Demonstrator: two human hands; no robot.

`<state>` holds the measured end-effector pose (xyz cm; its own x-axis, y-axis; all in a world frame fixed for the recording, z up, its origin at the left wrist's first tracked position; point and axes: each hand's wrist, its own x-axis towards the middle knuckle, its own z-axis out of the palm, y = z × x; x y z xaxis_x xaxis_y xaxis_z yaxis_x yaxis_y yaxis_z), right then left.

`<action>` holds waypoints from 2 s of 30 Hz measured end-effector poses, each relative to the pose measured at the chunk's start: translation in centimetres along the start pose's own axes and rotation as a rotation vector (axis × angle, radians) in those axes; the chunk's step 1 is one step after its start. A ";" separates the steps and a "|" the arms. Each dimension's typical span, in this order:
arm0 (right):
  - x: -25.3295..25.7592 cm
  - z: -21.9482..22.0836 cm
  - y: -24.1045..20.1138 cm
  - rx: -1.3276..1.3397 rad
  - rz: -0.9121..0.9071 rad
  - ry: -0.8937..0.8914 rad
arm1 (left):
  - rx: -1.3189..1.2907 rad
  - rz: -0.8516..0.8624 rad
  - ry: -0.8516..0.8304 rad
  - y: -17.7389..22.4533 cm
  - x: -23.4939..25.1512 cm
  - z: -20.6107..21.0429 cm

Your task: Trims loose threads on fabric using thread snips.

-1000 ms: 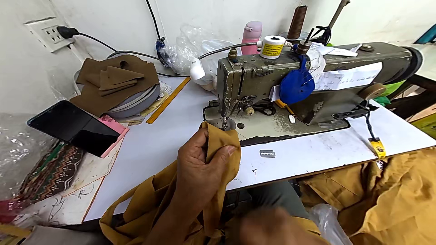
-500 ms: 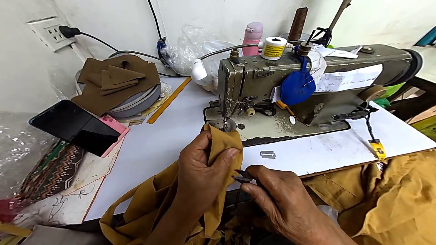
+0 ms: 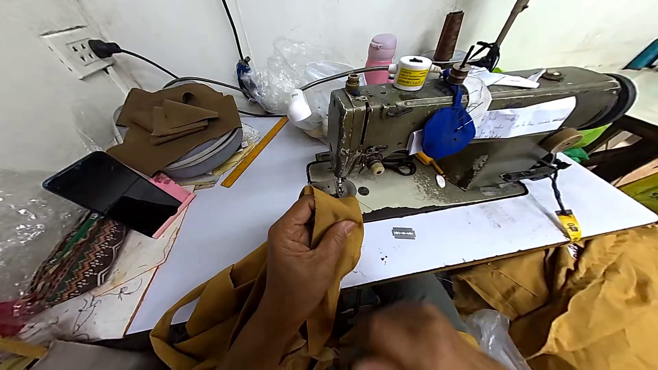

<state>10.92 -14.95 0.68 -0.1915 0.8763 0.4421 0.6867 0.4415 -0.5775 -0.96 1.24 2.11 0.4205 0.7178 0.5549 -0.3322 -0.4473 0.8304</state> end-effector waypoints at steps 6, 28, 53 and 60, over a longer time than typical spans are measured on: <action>1.5 0.0 4.0 -0.189 0.039 0.398 | -0.028 0.006 0.012 0.3 -0.2 0.1; 1.5 -0.8 4.0 -0.324 -0.002 0.337 | 0.047 0.039 -0.014 0.4 -0.3 0.5; 1.4 -0.8 3.9 -0.231 0.023 0.275 | 0.024 0.023 -0.036 0.2 -0.3 0.2; 1.4 -0.9 4.0 -0.289 0.003 0.290 | 0.031 0.018 -0.026 0.2 -0.4 0.2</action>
<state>14.04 -12.12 -0.40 -0.0119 0.7684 0.6398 0.8638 0.3302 -0.3805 -0.98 0.74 2.13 0.4366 0.6955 0.5706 -0.3140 -0.4765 0.8212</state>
